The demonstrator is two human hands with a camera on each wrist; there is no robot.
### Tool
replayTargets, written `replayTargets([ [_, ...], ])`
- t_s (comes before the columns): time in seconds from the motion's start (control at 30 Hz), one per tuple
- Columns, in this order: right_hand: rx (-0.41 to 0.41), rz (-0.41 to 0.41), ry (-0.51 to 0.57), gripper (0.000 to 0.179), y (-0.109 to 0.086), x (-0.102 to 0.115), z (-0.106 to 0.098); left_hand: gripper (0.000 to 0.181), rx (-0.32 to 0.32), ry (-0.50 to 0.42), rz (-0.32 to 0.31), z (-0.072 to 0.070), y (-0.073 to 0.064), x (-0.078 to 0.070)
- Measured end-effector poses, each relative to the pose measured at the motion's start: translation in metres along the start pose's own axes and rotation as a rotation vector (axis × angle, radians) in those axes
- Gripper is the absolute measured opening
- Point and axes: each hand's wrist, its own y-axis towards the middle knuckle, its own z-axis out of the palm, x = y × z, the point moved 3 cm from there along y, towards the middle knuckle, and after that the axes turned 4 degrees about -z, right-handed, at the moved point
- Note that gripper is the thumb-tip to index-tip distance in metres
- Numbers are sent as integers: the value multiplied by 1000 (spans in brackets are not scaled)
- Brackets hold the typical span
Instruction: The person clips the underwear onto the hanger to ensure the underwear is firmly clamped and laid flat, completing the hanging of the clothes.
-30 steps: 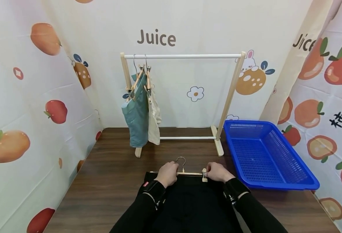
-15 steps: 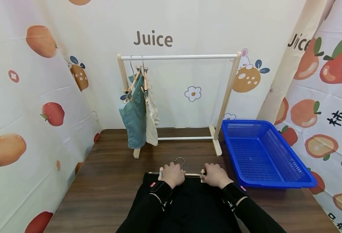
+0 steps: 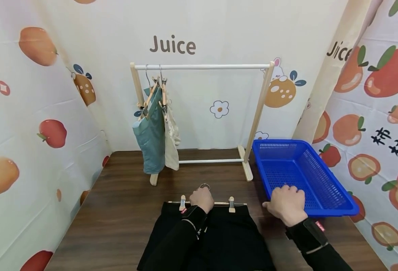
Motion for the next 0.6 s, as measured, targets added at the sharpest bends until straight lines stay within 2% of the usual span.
replayTargets([
  [0.07, 95, 3, 44, 51, -2, -9, 9, 13, -1, -35, 10, 1, 0, -2],
  [0.13, 138, -20, 105, 36, -1, -14, 18, 15, 4, -54, 14, 1, -1, -3],
  [0.2, 148, -35, 159, 22, -1, -17, 25, 15, 9, -79, 19, -1, -1, -2],
  [0.33, 126, -39, 172, 10, 0, -20, 32, 10, 19, -132, 74, -12, -2, -8],
  [0.43, 121, -36, 173, 8, 1, -22, 32, 16, -27, -169, 174, -34, -3, -21],
  [0.53, 120, -34, 183, 11, 1, -23, 31, 26, -95, -203, 307, -65, -6, -35],
  [0.6, 119, -34, 188, 13, 1, -23, 30, 34, -104, -255, 380, -86, -7, -42],
])
